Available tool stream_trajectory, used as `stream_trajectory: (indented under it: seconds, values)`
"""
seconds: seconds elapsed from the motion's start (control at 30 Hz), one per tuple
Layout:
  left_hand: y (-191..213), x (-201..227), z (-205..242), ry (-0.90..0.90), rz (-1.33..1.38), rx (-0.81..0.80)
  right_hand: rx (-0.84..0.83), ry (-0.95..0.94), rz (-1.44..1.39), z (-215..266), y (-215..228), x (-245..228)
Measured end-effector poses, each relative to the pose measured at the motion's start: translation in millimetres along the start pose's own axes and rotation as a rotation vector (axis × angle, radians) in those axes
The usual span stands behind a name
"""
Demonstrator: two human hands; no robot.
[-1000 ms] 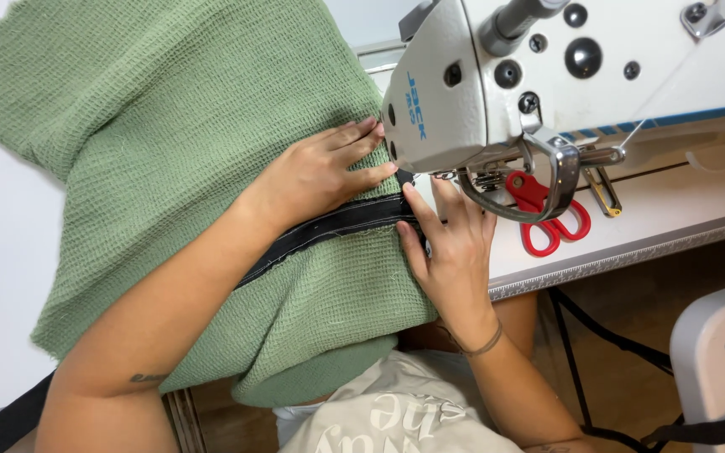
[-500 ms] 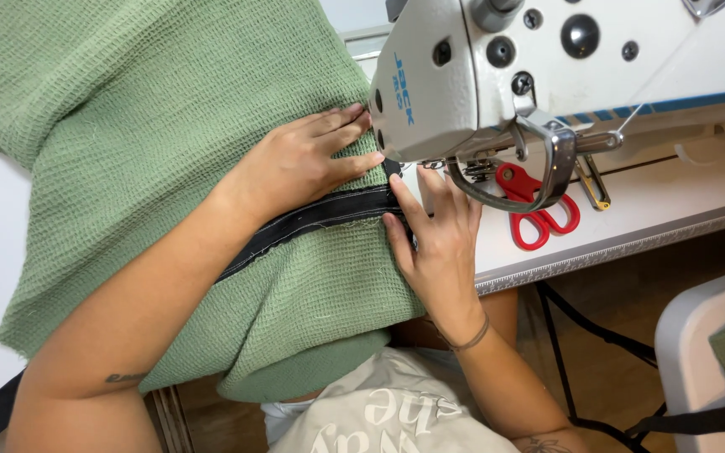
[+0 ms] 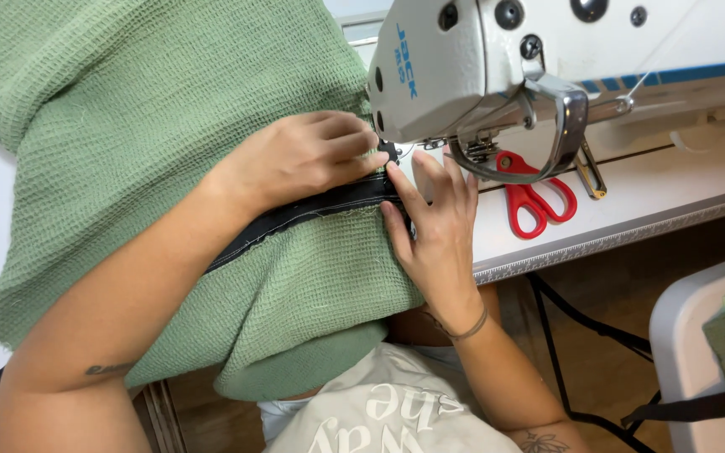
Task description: Sewing a zipper onto a piece of green waffle-knit fabric using an industrial sewing machine.
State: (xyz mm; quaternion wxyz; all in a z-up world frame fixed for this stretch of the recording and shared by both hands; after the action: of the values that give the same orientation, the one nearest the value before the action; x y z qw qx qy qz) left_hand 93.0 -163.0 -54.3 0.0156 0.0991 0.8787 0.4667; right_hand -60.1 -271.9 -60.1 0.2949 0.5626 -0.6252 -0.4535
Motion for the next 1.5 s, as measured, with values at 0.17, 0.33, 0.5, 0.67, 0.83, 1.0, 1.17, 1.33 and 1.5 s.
stream_trajectory:
  seconds: [0.17, 0.33, 0.5, 0.67, 0.83, 1.0, 1.17, 1.33, 1.5]
  values:
    - [20.8, 11.5, -8.1, 0.001, 0.440, -0.093, 0.001, -0.044, 0.064, 1.5, 3.4, -13.0]
    - [14.4, 12.7, -4.4, 0.014, 0.407, -0.079, 0.141, -0.030, 0.101, 19.1, 5.4, -22.5]
    - [15.1, 13.4, -8.6, 0.041, 0.348, -0.090, 0.120, -0.072, -0.116, 14.5, 16.4, -11.2]
    - [9.4, 11.6, -4.2, 0.018, 0.267, -0.063, 0.040, -0.187, -0.386, 6.9, 11.3, 9.4]
    - [9.7, 12.3, -4.5, 0.023, 0.211, -0.064, -0.001, -0.107, -0.255, -6.7, 9.9, 5.5]
    - [5.4, 9.5, -1.6, 0.025, 0.253, -0.039, -0.012, -0.007, -0.081, -12.8, 10.3, 1.8]
    - [7.1, 8.1, -0.9, 0.042, 0.292, -0.042, 0.020, 0.102, 0.035, -9.8, 6.7, 0.9]
    - [8.9, 5.6, 0.5, 0.031, 0.271, -0.005, 0.079, 0.181, 0.011, -16.0, 11.0, -9.4]
    - [-1.9, -0.4, 9.4, 0.049, 0.275, -0.019, 0.058, 0.295, -0.024, -16.8, 10.1, -15.0]
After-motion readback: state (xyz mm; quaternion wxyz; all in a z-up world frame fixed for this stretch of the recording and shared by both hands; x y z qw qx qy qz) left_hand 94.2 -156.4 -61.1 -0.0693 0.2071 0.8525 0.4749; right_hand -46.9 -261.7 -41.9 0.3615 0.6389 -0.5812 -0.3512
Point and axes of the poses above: each hand's wrist, its own z-axis away from the middle knuckle, its own y-axis out of the back of the hand, x = y × z, the point moved 5 cm from there along -z, towards the middle knuckle, and after that the axes turned 13 degrees about z, right-handed, at the moved point
